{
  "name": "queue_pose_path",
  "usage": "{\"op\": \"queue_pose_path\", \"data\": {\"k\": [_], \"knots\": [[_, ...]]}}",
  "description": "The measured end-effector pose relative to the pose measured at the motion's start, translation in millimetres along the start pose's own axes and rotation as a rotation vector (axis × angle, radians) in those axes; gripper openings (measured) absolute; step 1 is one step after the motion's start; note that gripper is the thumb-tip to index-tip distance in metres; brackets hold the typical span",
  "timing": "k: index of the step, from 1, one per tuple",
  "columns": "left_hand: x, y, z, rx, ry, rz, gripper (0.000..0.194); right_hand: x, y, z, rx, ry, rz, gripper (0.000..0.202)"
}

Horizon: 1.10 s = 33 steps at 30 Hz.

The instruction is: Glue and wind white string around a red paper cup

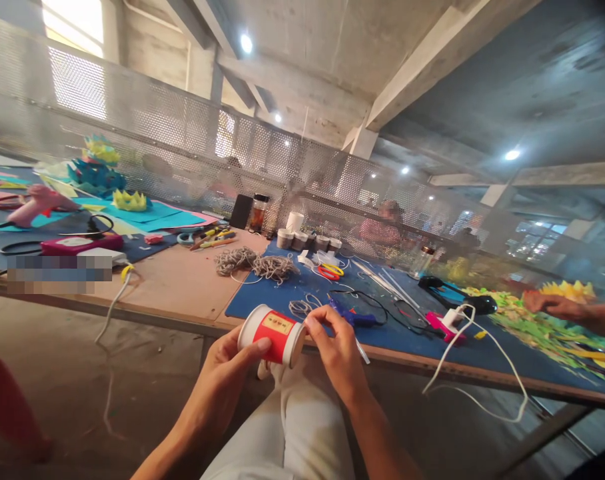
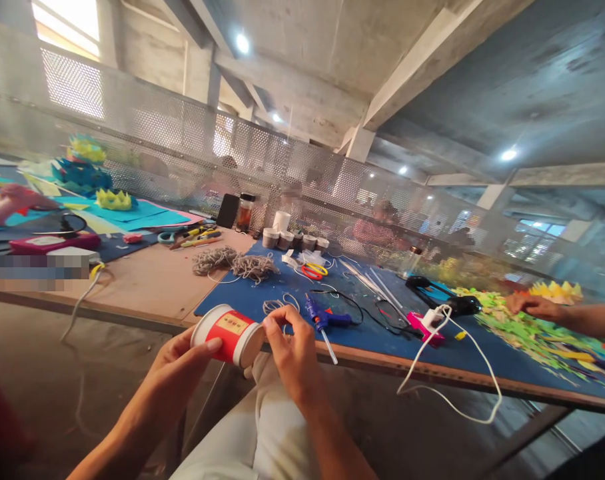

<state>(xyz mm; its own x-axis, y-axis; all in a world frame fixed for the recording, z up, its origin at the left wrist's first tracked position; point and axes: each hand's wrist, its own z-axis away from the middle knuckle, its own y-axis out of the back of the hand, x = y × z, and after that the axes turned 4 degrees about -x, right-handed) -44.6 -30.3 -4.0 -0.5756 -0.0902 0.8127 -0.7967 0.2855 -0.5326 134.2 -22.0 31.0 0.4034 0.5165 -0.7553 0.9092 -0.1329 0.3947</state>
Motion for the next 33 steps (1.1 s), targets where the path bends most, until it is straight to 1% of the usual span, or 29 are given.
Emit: {"op": "queue_pose_path", "data": {"k": [6,10,15,19,23,28,33], "knots": [[1.2,-2.2,0.6,0.023,0.001,-0.008,0.027,0.8,-2.7,-0.3,0.003,-0.018,-0.044,0.022],[1.8,-5.8,2.0,0.069,-0.022,-0.019,0.026,2.3,-3.3,-0.1,0.009,-0.019,-0.046,0.021],[2.2,-6.9,3.0,0.032,-0.012,-0.004,0.025,2.2,-3.7,0.0,0.022,-0.018,-0.054,0.022],[1.7,-7.6,4.2,0.053,-0.024,-0.001,0.023,1.8,-4.2,0.9,0.02,-0.029,-0.085,0.021],[1.6,-8.8,5.2,0.03,-0.014,0.007,0.025,3.8,-5.0,1.2,0.019,-0.049,-0.124,0.02],[1.8,-11.9,6.6,0.047,-0.029,0.01,0.024,9.6,-7.3,2.0,0.016,-0.084,-0.172,0.021],[0.9,-9.9,7.1,0.017,-0.011,0.022,0.021,12.6,-9.7,2.5,0.02,-0.095,-0.2,0.022]]}}
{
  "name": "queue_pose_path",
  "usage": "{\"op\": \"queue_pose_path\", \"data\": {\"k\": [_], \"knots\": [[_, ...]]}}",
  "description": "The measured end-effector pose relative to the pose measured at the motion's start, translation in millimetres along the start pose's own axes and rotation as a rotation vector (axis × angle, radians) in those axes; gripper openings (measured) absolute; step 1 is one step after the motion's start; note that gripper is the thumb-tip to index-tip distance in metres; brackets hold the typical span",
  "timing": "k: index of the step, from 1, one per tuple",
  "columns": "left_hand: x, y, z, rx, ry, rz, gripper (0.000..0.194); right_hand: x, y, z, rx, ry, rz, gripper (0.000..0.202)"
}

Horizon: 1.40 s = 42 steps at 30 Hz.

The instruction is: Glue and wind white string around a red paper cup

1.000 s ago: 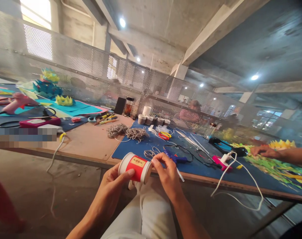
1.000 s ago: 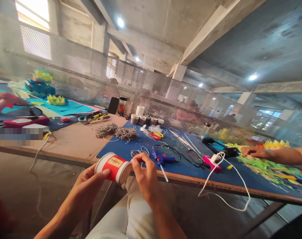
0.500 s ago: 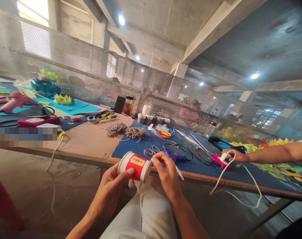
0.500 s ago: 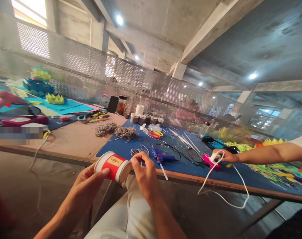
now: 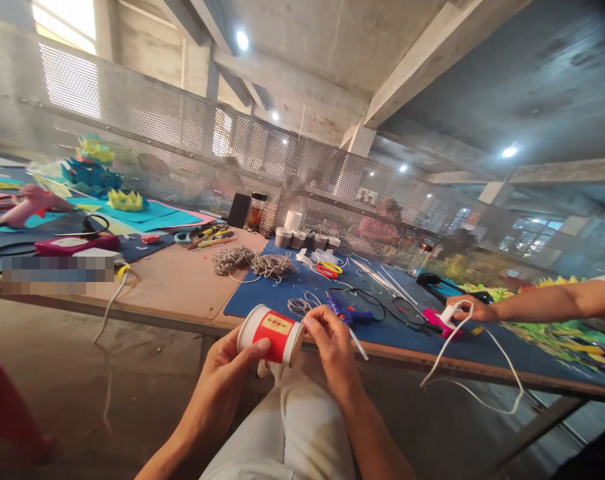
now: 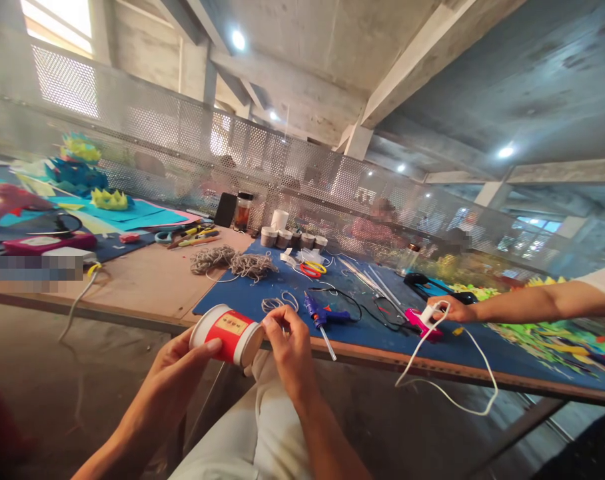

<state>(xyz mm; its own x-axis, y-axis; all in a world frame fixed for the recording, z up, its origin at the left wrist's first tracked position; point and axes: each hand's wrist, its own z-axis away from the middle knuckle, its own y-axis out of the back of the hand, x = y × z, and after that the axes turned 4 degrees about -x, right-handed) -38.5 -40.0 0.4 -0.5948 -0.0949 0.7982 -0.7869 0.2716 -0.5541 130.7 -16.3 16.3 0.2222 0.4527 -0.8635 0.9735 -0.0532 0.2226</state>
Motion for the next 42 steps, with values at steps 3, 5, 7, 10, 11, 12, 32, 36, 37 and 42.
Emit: {"op": "queue_pose_path", "data": {"k": [3,5,7,10,11,12,32,36,37,42], "knots": [[-1.4,2.2,-0.5,-0.026,0.0,0.006,0.021,1.5,-0.1,-0.2,-0.002,-0.004,-0.015,0.022],[-2.6,2.5,-0.7,-0.023,-0.003,0.017,0.022,3.2,-0.3,-0.1,-0.002,-0.011,-0.034,0.021],[-3.7,1.8,-0.5,-0.002,-0.006,0.033,0.025,5.1,-0.8,0.4,-0.001,-0.025,-0.065,0.021],[-5.0,1.3,-0.1,0.028,-0.012,0.033,0.028,7.2,-2.1,0.9,-0.001,-0.047,-0.111,0.02],[-5.4,1.6,-0.1,0.03,-0.014,0.028,0.028,7.7,-2.6,1.0,-0.001,-0.053,-0.12,0.02],[-5.7,2.1,-0.2,0.028,-0.015,0.022,0.027,7.9,-3.0,1.0,0.0,-0.056,-0.128,0.019],[-7.2,6.3,-2.2,0.022,-0.017,-0.019,0.036,3.0,14.3,11.0,0.003,0.185,0.244,0.01],[0.4,3.5,-2.4,-0.071,0.039,0.009,0.031,5.1,17.1,11.1,0.07,0.374,0.4,0.006],[2.9,2.8,-2.9,-0.086,0.048,0.029,0.028,5.2,17.6,11.2,0.075,0.418,0.425,0.006],[10.8,-0.7,-5.4,-0.114,0.14,0.047,0.019,2.8,18.5,13.0,0.037,0.561,0.535,0.008]]}}
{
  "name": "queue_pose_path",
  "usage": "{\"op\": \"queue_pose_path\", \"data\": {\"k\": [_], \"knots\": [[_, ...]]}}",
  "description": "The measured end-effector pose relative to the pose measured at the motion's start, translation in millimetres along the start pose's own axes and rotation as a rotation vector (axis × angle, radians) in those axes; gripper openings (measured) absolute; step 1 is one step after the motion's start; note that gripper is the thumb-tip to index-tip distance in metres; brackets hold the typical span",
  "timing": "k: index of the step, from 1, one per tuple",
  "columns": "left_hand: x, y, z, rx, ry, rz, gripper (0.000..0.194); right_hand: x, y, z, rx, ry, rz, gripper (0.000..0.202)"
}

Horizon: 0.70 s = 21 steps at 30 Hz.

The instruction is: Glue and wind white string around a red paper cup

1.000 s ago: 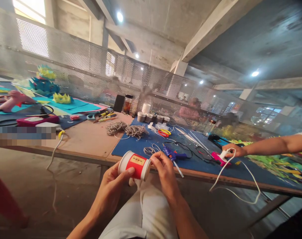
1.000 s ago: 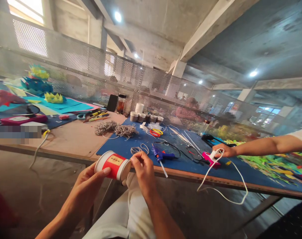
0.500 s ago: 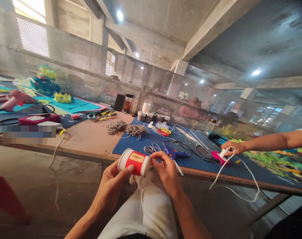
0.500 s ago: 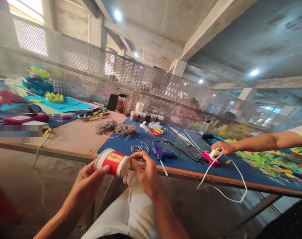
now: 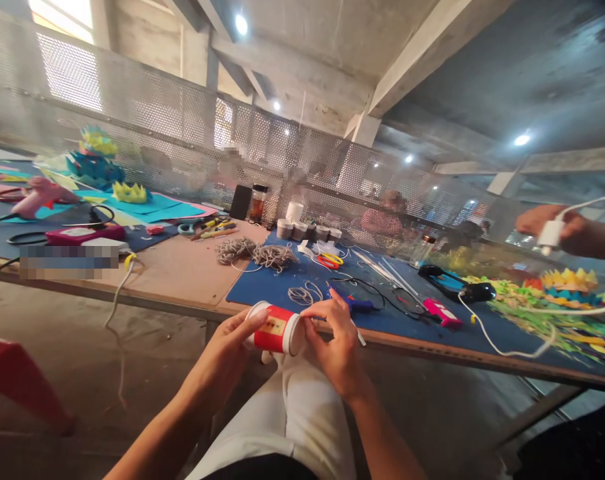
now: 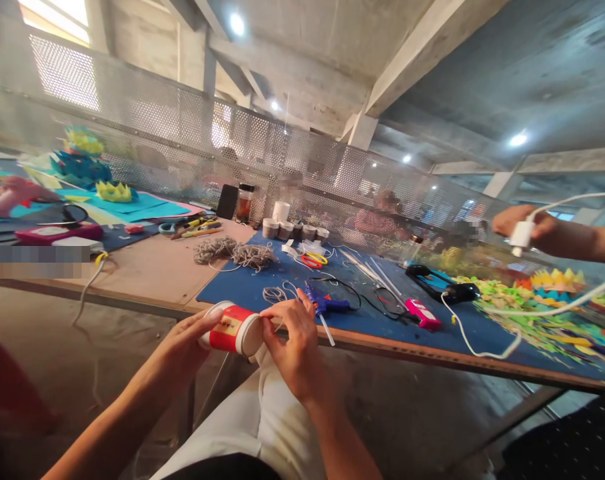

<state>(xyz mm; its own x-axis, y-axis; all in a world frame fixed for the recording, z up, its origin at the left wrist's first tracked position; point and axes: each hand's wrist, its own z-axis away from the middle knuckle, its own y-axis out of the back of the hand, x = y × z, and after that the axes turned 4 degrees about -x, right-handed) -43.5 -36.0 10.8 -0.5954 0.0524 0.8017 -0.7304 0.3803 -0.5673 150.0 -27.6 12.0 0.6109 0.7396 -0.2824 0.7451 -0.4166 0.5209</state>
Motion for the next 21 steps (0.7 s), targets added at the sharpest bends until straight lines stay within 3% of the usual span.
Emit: {"op": "queue_pose_path", "data": {"k": [3,16,21], "knots": [[-1.0,-1.0,0.0,-0.004,0.028,-0.044,0.014,-0.4,1.3,0.6,-0.016,0.019,0.017,0.009],[-3.6,-8.9,0.7,0.126,-0.118,-0.204,0.025,-8.6,19.2,9.7,-0.015,-0.008,0.116,0.02],[-2.4,-8.9,2.3,0.113,-0.12,-0.213,0.025,19.0,42.0,15.4,-0.046,-0.145,0.315,0.023]]}}
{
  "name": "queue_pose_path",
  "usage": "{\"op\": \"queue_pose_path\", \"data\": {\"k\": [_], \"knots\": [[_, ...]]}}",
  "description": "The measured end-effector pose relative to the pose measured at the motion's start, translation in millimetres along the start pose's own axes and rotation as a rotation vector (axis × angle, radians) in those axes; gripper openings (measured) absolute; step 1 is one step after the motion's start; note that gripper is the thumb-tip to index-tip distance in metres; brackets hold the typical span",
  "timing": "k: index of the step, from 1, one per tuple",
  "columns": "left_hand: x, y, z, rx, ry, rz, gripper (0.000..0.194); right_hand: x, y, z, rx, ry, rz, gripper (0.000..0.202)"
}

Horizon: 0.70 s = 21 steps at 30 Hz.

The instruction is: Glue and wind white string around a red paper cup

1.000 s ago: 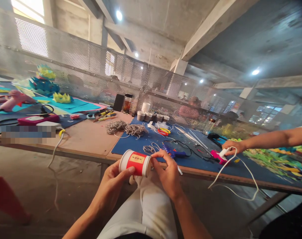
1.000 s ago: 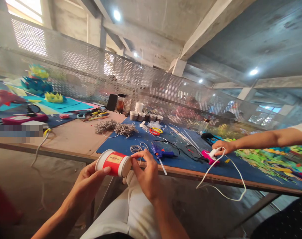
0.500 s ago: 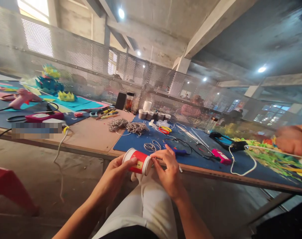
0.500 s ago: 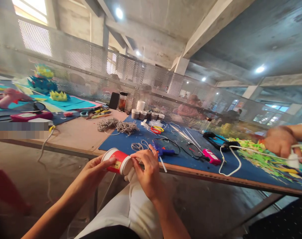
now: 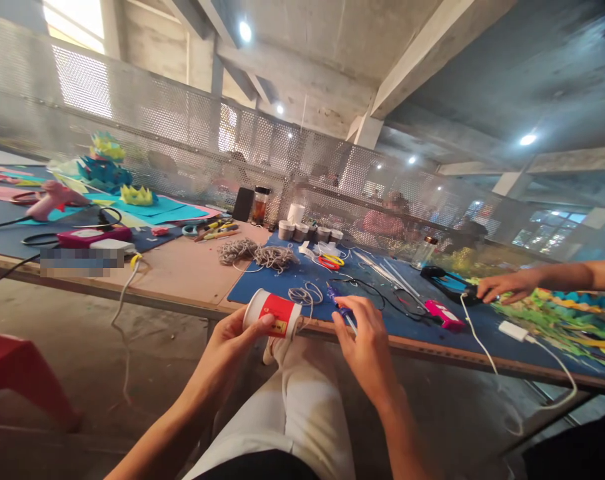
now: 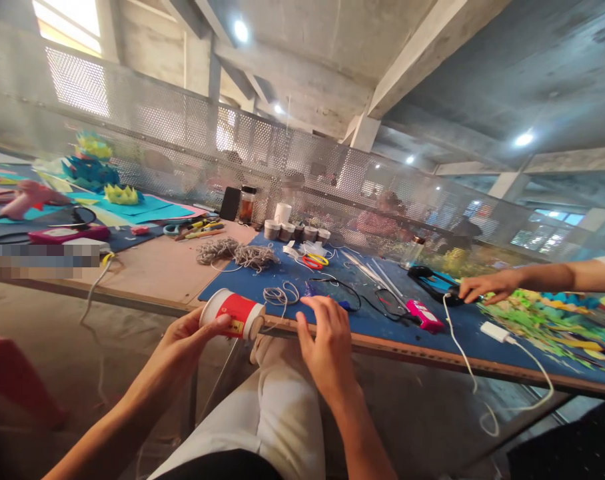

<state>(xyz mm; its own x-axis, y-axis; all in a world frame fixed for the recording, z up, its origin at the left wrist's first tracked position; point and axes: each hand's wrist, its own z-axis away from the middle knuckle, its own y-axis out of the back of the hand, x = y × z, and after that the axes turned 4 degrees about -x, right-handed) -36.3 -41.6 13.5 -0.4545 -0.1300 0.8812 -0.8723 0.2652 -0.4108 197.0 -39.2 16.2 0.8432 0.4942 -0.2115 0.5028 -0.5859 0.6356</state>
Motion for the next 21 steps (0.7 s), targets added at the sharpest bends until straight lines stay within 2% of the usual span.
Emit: {"op": "queue_pose_path", "data": {"k": [5,9,11,16,19,21], "knots": [[-5.8,-2.2,-0.8,0.047,-0.015,-0.007,0.025,57.1,-1.2,-7.9,-0.233,-0.174,0.277,0.027],[-8.9,1.6,-4.1,0.015,0.008,-0.012,0.029,85.9,-4.6,-15.7,-0.43,-0.228,0.399,0.037],[-9.7,4.2,-6.0,0.006,0.024,-0.021,0.031,91.8,-4.2,-20.3,-0.489,-0.218,0.415,0.039],[-11.1,3.8,-8.2,0.001,0.046,-0.027,0.029,94.7,0.9,-30.7,-0.543,-0.149,0.405,0.042],[-12.3,-0.2,-7.7,0.017,0.044,-0.041,0.027,95.1,5.5,-27.3,-0.538,-0.114,0.369,0.052],[-13.4,-3.2,-7.2,0.045,0.042,-0.048,0.027,95.3,9.3,-19.5,-0.491,-0.13,0.28,0.052]]}}
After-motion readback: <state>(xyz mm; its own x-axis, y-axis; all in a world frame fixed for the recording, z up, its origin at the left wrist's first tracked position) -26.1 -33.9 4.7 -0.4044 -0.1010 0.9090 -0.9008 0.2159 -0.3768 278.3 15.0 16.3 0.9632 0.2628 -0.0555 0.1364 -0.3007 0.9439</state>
